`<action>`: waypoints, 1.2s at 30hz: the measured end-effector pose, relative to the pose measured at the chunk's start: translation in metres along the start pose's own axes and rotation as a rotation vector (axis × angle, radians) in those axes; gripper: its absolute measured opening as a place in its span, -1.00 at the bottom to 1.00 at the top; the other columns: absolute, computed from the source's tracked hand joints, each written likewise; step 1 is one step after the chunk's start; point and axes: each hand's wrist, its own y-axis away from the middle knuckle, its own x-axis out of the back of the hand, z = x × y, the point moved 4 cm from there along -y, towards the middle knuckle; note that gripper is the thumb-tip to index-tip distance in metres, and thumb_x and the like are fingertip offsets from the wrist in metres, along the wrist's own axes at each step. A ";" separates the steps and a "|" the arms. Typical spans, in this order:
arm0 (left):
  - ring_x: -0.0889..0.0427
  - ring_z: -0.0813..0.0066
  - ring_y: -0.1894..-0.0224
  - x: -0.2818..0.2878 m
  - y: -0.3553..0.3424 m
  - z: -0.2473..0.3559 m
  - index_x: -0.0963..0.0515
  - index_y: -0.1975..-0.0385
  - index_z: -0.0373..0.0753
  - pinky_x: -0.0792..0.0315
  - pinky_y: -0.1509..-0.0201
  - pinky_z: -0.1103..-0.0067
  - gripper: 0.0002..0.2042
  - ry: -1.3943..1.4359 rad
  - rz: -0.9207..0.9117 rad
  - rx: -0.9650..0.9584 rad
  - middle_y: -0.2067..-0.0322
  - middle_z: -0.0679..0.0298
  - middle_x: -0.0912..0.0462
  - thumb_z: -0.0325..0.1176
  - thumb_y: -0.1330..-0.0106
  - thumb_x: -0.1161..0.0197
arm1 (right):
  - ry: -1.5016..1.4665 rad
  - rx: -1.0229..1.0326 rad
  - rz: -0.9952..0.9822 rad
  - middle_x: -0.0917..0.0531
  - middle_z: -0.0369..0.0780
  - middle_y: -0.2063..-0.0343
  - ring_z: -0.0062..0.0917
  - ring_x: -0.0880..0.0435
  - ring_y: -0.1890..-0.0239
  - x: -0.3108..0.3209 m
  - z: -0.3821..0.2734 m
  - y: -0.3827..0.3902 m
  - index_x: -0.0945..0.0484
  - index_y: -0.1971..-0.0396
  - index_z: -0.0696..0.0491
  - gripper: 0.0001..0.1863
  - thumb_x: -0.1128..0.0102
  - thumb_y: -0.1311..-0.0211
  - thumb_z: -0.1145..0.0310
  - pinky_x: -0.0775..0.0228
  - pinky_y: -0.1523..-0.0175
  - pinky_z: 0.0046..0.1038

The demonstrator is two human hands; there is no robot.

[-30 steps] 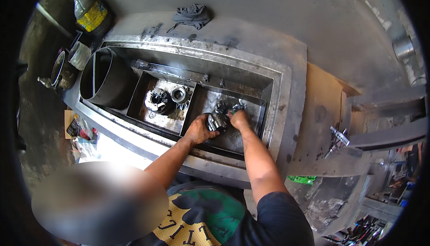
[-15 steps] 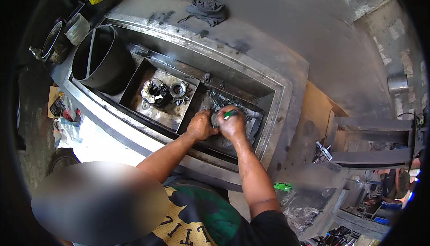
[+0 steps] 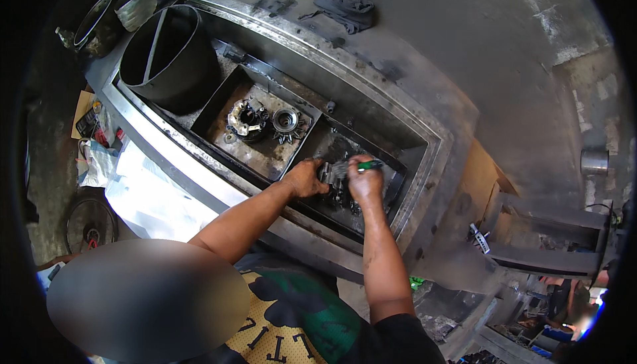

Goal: The person scrubs several greasy mechanical parts in a metal sink using a green brush and liquid. They rinse the parts, place them in a tray, and continue scrubbing additional components one at a time.

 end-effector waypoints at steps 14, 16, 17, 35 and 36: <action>-0.69 -0.11 -0.13 -0.001 -0.003 0.007 -0.54 -0.22 -0.46 -0.57 -0.25 0.26 -0.18 0.086 0.032 0.047 -0.01 -0.24 -0.70 0.02 -0.02 -0.56 | 0.150 0.196 0.014 -0.76 -0.06 0.29 -0.19 -0.78 0.22 0.005 -0.004 -0.014 -0.72 0.27 0.15 -0.90 -0.32 -0.30 0.45 -0.60 0.05 -0.30; -0.65 -0.09 -0.19 -0.006 -0.004 -0.003 -0.55 -0.21 -0.45 -0.52 -0.33 0.29 -0.19 0.046 0.071 0.050 -0.08 -0.23 -0.67 0.03 -0.03 -0.57 | 0.203 0.240 -0.011 -0.75 -0.07 0.31 -0.18 -0.76 0.23 0.013 -0.061 -0.012 -0.71 0.29 0.16 -0.90 -0.32 -0.27 0.46 -0.60 0.06 -0.27; -0.65 -0.09 -0.20 -0.001 -0.002 0.010 -0.54 -0.22 -0.45 -0.51 -0.34 0.29 -0.17 0.021 -0.003 0.045 -0.08 -0.23 -0.68 0.03 -0.02 -0.58 | 0.171 0.372 -0.076 -0.75 -0.07 0.31 -0.17 -0.76 0.22 0.010 -0.070 0.000 -0.70 0.30 0.16 -0.90 -0.33 -0.24 0.45 -0.60 0.06 -0.25; -0.60 -0.14 -0.25 0.005 0.014 0.019 -0.32 -0.33 -0.55 -0.47 -0.38 0.27 -0.04 -0.061 -0.088 0.106 -0.14 -0.31 -0.61 0.00 -0.03 -0.57 | 0.130 -0.284 -0.171 -0.81 -0.17 0.34 -0.44 -0.78 0.27 -0.029 0.163 -0.002 -0.73 0.18 0.09 -0.80 -0.31 -0.43 0.27 -0.58 0.14 -0.35; -0.59 -0.14 -0.26 0.003 0.015 0.016 -0.32 -0.34 -0.52 -0.46 -0.40 0.27 -0.05 -0.041 -0.067 0.107 -0.15 -0.31 -0.60 0.00 -0.04 -0.56 | 0.099 -0.344 -0.109 -0.81 -0.18 0.37 -0.46 -0.78 0.31 -0.024 0.136 -0.005 -0.73 0.18 0.10 -0.81 -0.31 -0.43 0.28 -0.58 0.17 -0.35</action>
